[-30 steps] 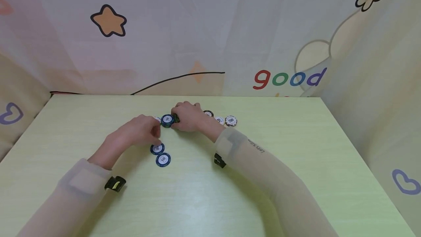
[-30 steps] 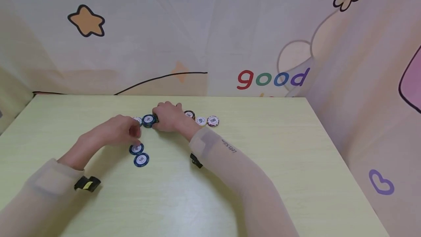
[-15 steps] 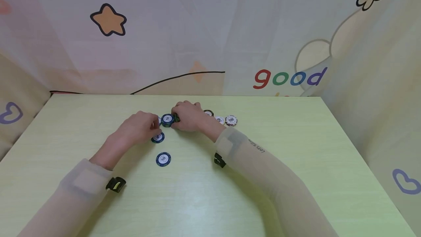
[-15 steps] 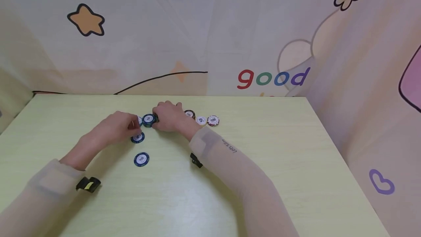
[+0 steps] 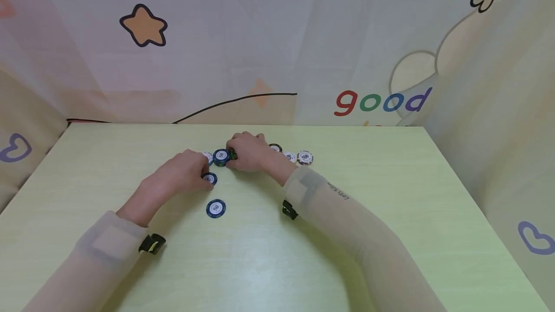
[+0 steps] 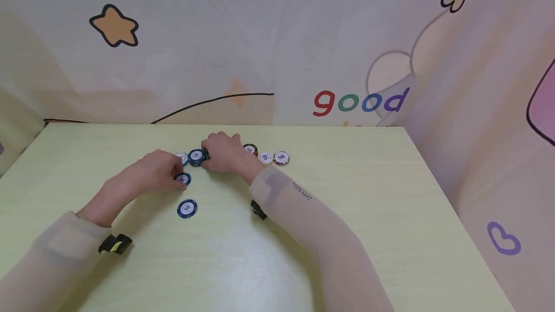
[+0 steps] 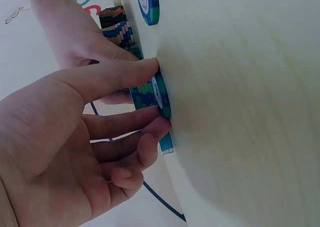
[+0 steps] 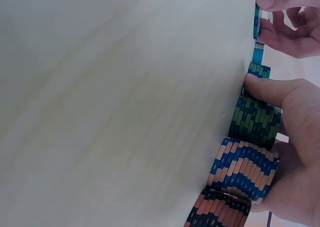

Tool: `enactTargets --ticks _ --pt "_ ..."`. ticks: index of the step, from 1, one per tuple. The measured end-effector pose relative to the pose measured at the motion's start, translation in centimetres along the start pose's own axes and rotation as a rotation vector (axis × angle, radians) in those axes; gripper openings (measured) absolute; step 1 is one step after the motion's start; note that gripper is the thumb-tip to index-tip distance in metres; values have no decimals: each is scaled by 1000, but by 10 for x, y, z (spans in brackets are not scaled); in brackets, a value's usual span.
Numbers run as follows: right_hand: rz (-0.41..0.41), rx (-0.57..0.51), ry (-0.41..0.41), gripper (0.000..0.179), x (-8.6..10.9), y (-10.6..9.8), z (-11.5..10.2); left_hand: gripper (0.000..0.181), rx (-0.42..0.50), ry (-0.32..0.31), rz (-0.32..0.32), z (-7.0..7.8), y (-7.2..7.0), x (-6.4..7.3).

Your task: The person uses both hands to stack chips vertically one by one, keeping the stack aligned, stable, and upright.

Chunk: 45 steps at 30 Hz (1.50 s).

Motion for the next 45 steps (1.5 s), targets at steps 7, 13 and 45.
enactTargets --ticks 7,13,45 --pt "-3 5 -1 43 -1 -1 1 21 -10 12 22 3 1 -1" --pt "8 2 -5 39 -3 -2 2 23 44 23 103 4 -6 -5" --pt "12 20 -24 39 0 -2 0 44 -33 64 334 4 -20 -20"
Point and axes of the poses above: each hand's wrist, its own x-axis away from the middle knuckle, its own y-axis out of the palm, z = x × y, the point moved 7 cm from there along -x, towards the middle knuckle, and after that the axes turned 10 degrees about -x, right-handed, at the moved point
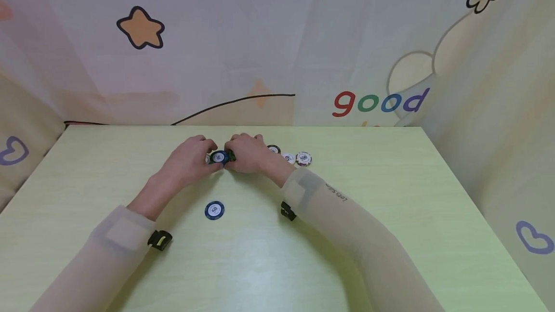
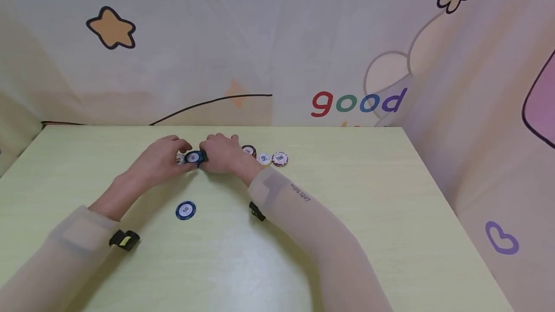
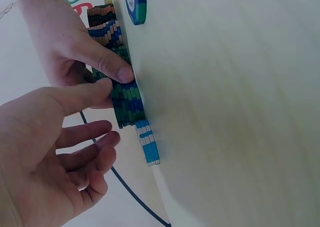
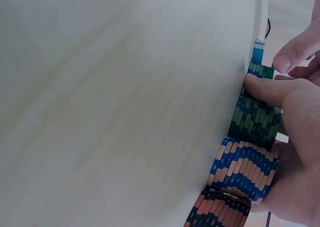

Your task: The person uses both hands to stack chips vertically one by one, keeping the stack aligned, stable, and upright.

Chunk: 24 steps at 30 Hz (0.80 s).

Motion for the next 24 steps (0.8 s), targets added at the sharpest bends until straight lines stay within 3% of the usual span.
enactTargets --ticks 8,24 --pt "1 -11 13 37 0 2 2 26 12 3 -23 3 3 -4" --pt "10 -12 11 35 -1 2 1 25 -15 29 -1 4 4 -5"
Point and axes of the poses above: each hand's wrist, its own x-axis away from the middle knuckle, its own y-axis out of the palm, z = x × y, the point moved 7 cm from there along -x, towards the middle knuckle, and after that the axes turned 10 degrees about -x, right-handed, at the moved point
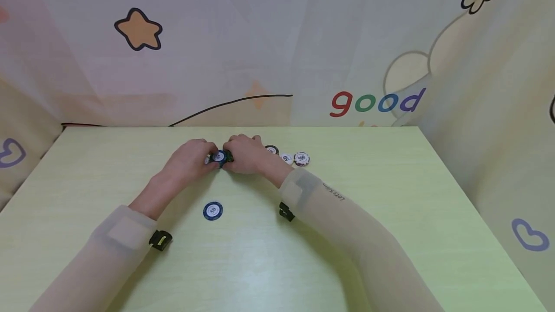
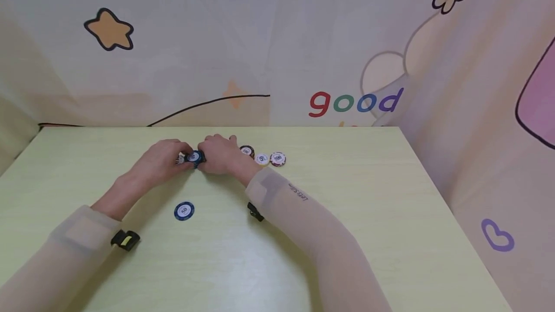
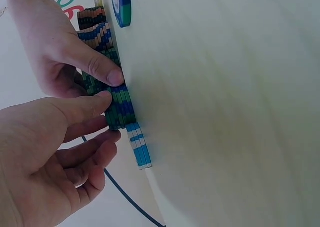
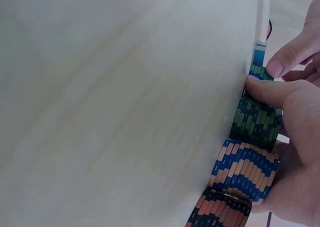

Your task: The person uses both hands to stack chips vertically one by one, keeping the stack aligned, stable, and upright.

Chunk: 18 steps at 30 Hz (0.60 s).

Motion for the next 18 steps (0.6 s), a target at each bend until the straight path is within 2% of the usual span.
enactTargets --ticks 7,11,14,18 --pt "-1 2 11 36 0 0 2 31 -27 12 5 0 0 3" --pt "-1 9 7 37 -1 0 2 31 -26 1 -17 1 -1 7" --pt "-6 6 6 36 -1 1 2 26 -1 -2 -79 3 0 10" --pt "-9 0 5 36 0 1 1 24 69 -11 -221 8 3 19"
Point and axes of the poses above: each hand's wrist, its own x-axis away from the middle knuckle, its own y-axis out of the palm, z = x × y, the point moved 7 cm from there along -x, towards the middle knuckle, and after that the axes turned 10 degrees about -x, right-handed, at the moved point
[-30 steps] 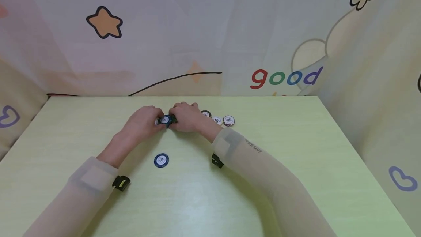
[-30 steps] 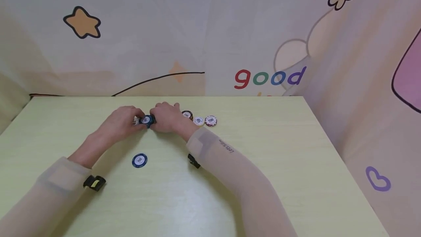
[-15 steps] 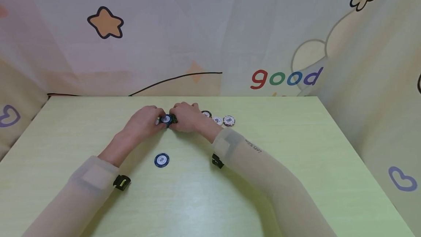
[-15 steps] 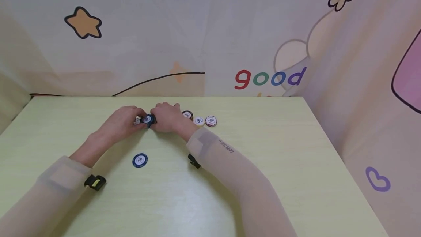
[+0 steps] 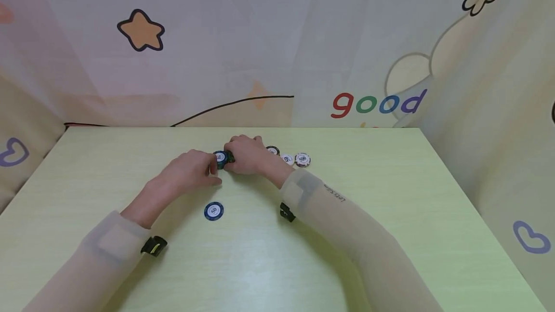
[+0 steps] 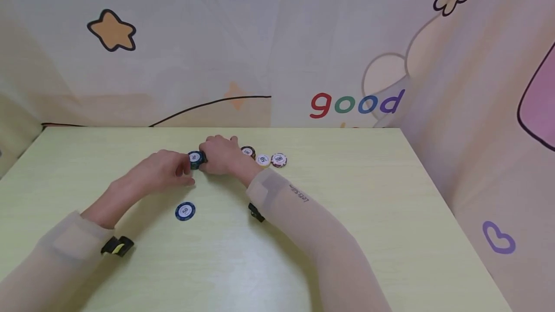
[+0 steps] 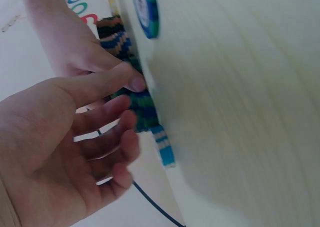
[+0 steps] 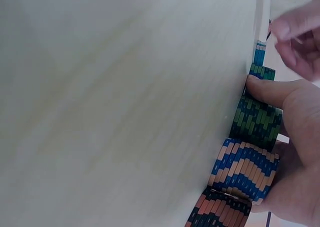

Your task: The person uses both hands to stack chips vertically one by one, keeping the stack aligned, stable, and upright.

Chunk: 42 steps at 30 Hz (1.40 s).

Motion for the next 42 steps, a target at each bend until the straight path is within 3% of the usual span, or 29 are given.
enactTargets --ticks 5,9,14,23,32,42 --pt "2 9 2 39 2 -1 0 24 49 10 -158 7 8 9" --pt "2 12 3 40 2 -1 0 27 35 26 -260 11 13 13" --pt "-6 14 6 42 2 0 0 29 1 24 -330 15 19 17" --pt "5 7 1 41 1 -1 0 21 3 55 -274 15 15 13" --pt "-4 11 -6 39 2 1 0 17 -10 30 -194 7 11 8" --pt "-3 23 -7 42 1 1 0 31 -45 57 -150 14 10 15"
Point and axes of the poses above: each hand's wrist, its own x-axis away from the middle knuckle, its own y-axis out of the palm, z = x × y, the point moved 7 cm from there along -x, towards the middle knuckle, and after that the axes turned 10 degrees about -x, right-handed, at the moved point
